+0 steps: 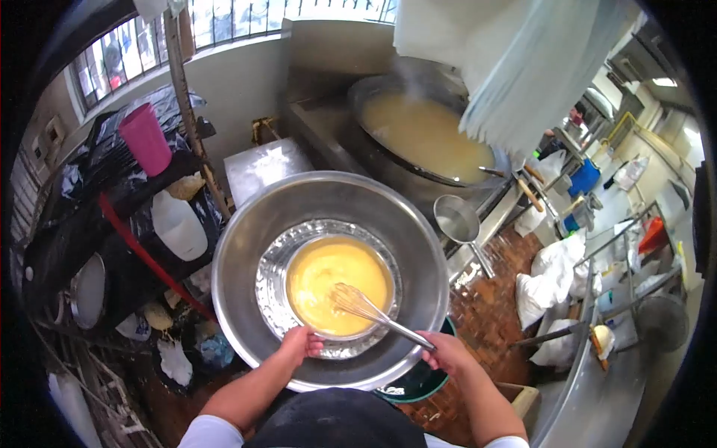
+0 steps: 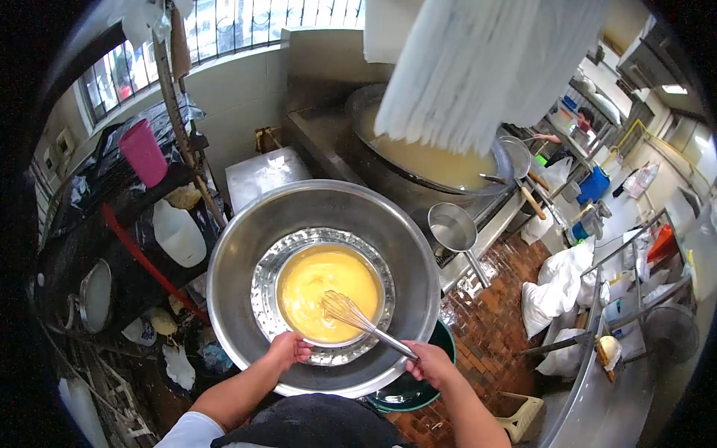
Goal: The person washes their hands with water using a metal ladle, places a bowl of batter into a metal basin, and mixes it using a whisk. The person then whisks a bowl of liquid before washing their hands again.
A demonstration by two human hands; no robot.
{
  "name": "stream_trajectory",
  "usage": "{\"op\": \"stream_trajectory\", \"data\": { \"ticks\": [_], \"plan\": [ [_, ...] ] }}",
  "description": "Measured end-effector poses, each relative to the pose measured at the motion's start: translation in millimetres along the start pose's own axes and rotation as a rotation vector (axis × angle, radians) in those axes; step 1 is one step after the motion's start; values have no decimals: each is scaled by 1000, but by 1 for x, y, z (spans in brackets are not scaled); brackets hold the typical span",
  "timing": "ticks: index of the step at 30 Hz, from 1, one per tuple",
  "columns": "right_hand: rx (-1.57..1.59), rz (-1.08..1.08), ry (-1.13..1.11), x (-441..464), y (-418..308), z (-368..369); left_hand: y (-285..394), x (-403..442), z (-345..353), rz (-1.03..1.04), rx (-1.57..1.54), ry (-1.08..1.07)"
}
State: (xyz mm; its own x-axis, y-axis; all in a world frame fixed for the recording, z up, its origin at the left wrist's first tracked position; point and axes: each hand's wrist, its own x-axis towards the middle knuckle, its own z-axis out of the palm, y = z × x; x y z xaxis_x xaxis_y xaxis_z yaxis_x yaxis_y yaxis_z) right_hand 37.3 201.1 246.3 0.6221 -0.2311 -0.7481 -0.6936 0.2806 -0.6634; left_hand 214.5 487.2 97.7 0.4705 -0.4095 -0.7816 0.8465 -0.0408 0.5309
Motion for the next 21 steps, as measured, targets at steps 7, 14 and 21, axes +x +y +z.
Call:
{"op": "stream_trajectory", "data": {
  "ticks": [7,14,21],
  "plan": [
    [-1288,-678,463,-38,-12,33,-8,10,-4,-12,25,87],
    [-839,-579,323,-4,20,31,7,-11,6,-33,13,72],
    [173,226,-25,27,21,22,7,-13,7,-39,10,67]
  ]
}}
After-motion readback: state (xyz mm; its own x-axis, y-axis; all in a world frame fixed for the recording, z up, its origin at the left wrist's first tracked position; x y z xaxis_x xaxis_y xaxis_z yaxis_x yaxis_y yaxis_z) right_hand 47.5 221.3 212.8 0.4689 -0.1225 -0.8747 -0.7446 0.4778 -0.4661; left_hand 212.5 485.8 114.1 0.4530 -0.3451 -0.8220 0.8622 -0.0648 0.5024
